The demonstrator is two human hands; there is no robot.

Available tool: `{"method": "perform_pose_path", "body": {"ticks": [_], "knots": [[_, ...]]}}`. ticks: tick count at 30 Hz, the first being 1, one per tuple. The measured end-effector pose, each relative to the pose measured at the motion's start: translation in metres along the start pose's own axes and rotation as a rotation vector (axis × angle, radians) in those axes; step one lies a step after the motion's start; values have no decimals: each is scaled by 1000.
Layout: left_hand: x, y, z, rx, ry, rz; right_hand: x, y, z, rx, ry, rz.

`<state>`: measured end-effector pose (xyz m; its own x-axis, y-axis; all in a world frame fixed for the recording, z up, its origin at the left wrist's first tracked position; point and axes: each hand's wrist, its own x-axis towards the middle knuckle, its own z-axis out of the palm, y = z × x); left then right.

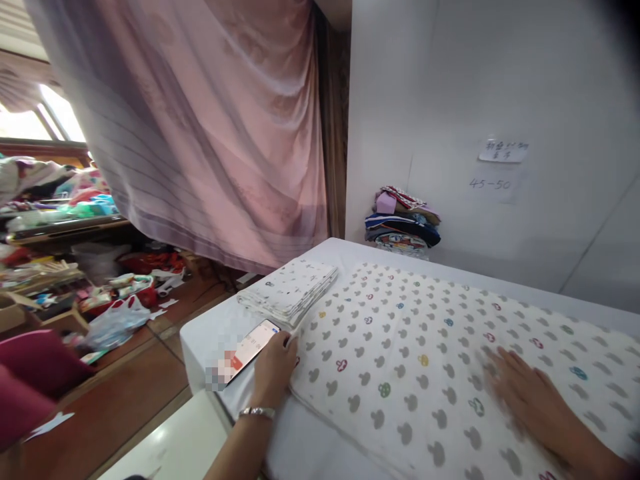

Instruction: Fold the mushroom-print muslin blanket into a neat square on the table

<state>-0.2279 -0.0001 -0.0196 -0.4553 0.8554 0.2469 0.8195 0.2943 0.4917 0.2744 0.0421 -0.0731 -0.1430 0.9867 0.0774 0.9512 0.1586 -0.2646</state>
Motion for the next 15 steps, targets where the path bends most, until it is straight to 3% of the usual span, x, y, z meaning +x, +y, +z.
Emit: {"method": "perform_pose_path", "body": {"ticks": [3,8,12,15], "knots": [[-11,11,2,87,9,285,14,-56,-4,109,-84,-60],[-28,24,9,117,-200,741,44,-152,-11,405,-192,-113],[-30,23,13,125,-201,804,79,-207,-5,653,-252,-142],[-29,20,14,112,-201,797,109,-236,7,753,-276,-70]]}}
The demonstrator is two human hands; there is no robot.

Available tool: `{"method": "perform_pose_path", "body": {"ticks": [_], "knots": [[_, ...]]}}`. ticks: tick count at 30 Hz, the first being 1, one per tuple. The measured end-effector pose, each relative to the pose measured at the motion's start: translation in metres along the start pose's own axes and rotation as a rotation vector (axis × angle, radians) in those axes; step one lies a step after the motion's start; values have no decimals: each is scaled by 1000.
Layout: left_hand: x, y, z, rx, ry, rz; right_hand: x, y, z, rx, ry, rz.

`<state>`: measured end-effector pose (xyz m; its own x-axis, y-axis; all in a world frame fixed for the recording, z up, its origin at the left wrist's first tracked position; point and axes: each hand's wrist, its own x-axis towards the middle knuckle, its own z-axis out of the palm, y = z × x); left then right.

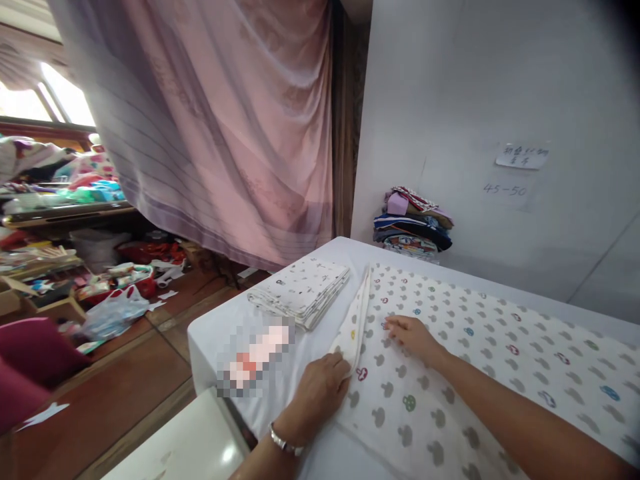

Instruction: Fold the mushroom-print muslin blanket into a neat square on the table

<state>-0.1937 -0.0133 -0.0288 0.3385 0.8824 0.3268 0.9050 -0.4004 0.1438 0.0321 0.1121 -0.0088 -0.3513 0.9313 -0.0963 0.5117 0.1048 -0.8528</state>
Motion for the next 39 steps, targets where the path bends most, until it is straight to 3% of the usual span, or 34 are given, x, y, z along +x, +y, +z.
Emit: {"method": "perform_pose_path", "body": {"ticks": [6,13,17,22,27,32,35,39], "knots": [[-1,-5,0,-84,31,-19,67,-15,28,-107,140,72],[-5,-6,0,-157,90,-108,116,-38,38,-428,284,-72],[-5,-5,-1,-189,53,-97,137,-45,41,-622,238,-71],[-5,-5,-1,-216,41,-99,156,-45,37,-774,211,71],[-4,-5,-1,-218,36,-99,168,-44,31,-798,188,215],[-4,-4,-5,-239,18,-109,186,-49,30,-759,116,258],[-4,-5,-6,-253,24,-171,199,-58,34,-706,100,209],[-4,-11,-6,-263,87,-375,215,-70,38,-658,106,139]]}}
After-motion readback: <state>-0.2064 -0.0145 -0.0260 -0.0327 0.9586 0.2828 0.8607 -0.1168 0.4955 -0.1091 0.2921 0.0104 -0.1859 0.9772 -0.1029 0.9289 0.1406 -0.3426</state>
